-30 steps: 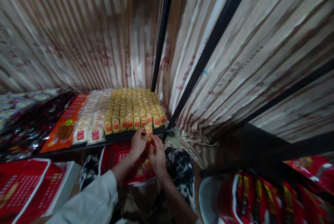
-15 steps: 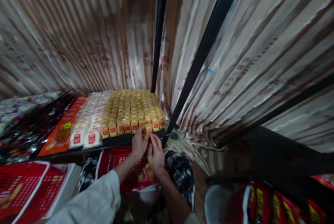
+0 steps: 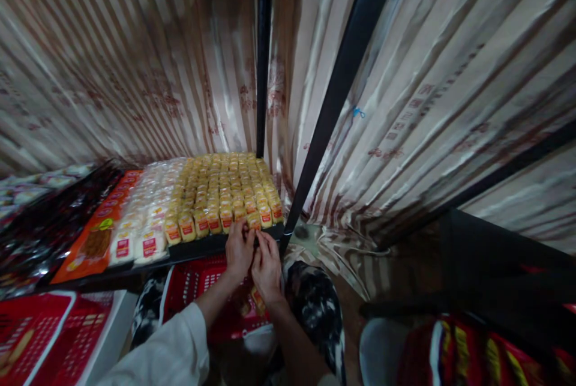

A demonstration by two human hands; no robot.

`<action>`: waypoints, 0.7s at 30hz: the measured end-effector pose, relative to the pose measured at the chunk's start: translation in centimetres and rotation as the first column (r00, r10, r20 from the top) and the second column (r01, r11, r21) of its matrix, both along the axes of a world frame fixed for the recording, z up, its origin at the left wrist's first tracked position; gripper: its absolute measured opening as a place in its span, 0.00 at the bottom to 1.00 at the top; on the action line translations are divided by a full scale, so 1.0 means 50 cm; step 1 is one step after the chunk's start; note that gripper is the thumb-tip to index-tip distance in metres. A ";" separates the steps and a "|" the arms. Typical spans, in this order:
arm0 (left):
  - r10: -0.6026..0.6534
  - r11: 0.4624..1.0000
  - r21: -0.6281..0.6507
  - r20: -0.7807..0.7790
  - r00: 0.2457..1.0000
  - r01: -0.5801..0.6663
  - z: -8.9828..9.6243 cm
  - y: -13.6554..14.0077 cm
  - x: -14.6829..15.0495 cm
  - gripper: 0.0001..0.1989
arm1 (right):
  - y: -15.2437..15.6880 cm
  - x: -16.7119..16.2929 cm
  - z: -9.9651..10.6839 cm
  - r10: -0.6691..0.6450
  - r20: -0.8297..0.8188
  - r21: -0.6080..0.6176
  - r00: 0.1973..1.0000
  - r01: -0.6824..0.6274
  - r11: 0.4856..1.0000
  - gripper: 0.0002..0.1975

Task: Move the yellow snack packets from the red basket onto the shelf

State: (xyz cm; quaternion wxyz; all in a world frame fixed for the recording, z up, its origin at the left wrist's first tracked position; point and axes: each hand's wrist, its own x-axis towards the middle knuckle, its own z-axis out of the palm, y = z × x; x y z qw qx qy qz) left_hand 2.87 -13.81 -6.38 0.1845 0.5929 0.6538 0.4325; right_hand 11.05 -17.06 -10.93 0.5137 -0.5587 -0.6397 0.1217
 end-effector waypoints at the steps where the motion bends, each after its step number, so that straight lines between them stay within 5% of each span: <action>1: 0.004 1.000 -0.004 -0.011 1.000 -0.004 0.000 0.001 0.000 0.12 | 0.002 -0.001 -0.002 -0.009 0.001 0.014 1.000 0.009 1.000 0.26; 14: -0.021 0.998 0.061 0.085 0.996 0.016 -0.015 0.001 -0.004 0.17 | 0.021 -0.011 -0.007 -0.042 0.036 0.038 0.998 0.040 0.998 0.25; 21: -0.207 0.963 0.140 -0.165 0.964 0.231 -0.041 -0.014 -0.037 0.16 | 0.025 -0.015 -0.009 -0.049 0.071 0.034 0.996 0.046 0.998 0.25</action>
